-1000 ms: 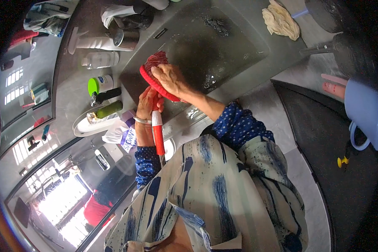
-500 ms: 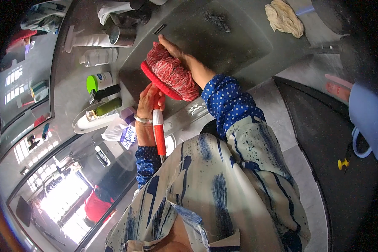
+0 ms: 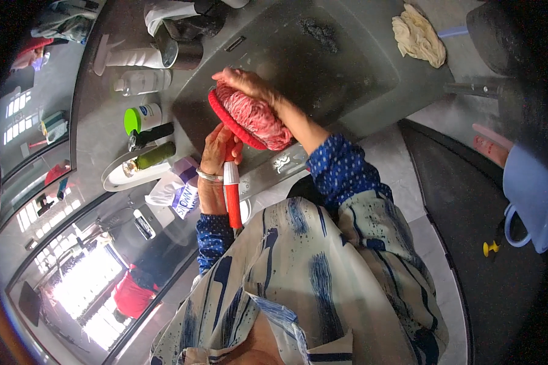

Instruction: The person uses a long-handled mop to clean bathroom surfaces and then rinses and wrings the mop head in a sink by hand.

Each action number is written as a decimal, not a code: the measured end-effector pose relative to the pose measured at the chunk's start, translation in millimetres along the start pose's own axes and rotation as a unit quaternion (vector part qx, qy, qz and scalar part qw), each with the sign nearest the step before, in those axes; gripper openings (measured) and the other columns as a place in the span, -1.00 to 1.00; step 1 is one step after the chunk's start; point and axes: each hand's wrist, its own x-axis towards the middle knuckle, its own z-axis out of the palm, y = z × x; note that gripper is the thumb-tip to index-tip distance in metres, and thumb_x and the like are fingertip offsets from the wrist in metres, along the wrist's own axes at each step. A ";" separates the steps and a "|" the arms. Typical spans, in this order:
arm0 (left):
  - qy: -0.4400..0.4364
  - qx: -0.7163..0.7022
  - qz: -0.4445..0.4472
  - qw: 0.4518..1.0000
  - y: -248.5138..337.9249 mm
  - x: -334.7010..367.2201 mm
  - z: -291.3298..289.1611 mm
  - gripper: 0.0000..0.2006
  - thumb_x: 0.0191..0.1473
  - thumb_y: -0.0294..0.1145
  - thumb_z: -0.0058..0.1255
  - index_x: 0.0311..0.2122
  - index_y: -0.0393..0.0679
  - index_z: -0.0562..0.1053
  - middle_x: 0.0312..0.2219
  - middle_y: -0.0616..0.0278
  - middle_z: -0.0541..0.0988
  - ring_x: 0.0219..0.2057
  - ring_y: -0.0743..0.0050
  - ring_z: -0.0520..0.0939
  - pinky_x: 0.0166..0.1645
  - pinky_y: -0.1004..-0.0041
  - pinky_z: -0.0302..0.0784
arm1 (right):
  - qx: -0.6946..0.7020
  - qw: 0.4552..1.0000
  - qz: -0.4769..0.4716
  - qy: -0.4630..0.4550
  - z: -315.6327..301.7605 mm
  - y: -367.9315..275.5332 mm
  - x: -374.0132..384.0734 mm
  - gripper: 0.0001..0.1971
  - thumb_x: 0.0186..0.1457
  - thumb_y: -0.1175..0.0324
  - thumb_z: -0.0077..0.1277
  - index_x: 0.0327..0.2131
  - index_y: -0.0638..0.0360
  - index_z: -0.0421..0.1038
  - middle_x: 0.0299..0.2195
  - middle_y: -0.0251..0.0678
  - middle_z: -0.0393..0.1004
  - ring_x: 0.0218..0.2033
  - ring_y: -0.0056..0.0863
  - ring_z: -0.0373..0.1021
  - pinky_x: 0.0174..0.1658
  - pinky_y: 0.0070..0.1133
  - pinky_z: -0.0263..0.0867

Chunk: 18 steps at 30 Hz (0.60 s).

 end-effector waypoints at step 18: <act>0.012 0.045 0.014 0.999 1.7 -2.3 -4.5 -0.77 0.18 -0.25 -0.21 -0.31 -0.23 0.29 -0.56 0.29 0.34 -0.74 0.63 0.34 -0.74 0.61 0.32 | -0.385 0.899 -0.102 0.181 45.0 2.4 16.2 -0.75 0.06 0.17 -0.06 -0.46 0.16 0.39 -0.51 -0.14 0.45 -0.44 -0.12 0.40 -0.41 -0.36 0.29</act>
